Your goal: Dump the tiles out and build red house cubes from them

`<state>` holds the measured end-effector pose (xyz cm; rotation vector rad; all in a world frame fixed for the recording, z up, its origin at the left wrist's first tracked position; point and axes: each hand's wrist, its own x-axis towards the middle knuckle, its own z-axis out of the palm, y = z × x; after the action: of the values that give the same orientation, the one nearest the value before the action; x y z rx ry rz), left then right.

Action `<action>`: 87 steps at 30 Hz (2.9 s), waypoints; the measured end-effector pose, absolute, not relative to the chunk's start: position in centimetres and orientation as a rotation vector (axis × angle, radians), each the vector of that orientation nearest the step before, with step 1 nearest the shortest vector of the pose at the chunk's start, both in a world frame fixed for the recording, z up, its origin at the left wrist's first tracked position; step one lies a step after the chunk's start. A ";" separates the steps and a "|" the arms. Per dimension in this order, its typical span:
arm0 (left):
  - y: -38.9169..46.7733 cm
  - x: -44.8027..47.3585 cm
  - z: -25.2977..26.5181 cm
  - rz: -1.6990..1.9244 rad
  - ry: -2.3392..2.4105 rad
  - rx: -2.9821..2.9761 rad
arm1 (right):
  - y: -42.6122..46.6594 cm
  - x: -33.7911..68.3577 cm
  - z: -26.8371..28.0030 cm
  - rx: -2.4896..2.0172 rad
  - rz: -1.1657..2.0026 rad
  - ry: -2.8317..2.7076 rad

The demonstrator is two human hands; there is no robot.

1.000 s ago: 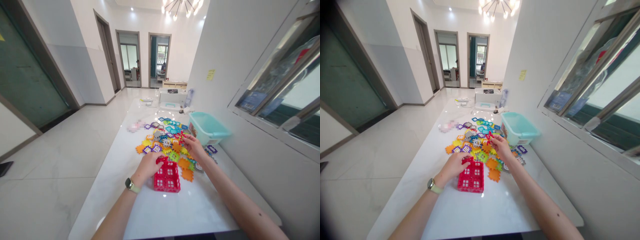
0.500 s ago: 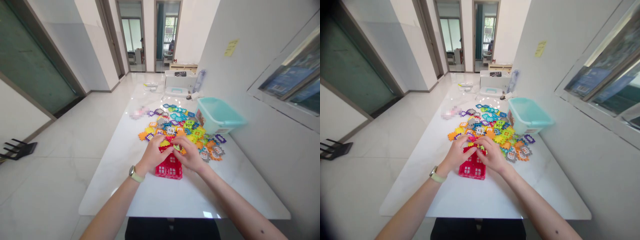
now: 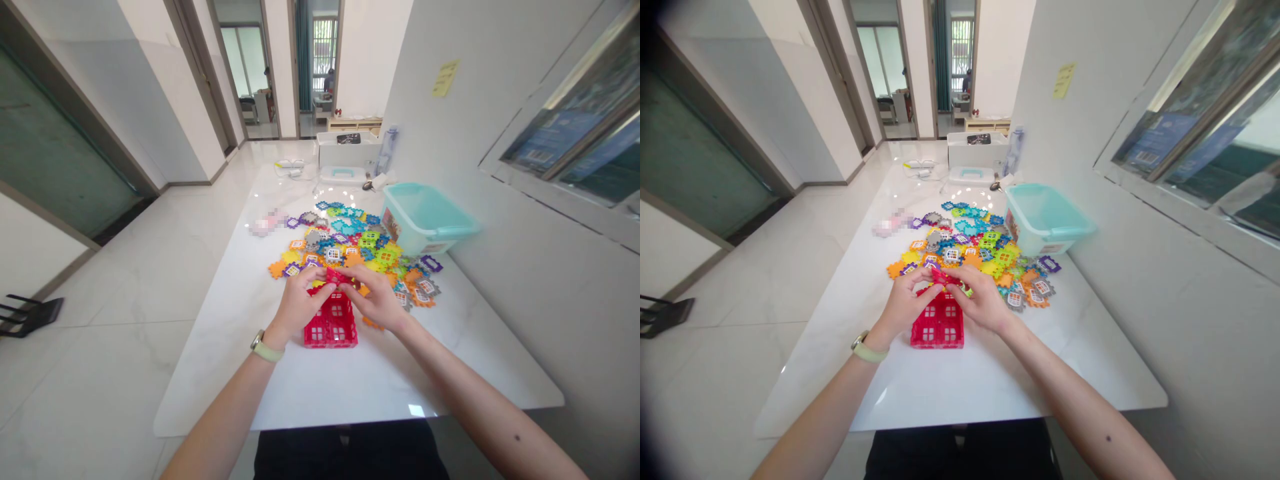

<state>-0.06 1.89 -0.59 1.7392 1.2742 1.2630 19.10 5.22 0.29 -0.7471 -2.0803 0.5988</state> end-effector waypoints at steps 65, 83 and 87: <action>2.9 -2.3 -2.3 0.857 1.351 1.966 | 6.8 20.8 0.8 -0.617 2.288 -0.771; 2.7 -2.1 -1.9 0.859 1.357 2.005 | 6.5 20.9 0.5 -0.502 2.330 -0.872; 2.7 -2.1 -1.9 0.855 1.352 2.013 | 6.5 21.1 0.5 -0.522 2.336 -0.957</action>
<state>-2.13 2.71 -1.89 2.0130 1.3520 0.8548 21.10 6.54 0.49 -0.5216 -0.9570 2.3357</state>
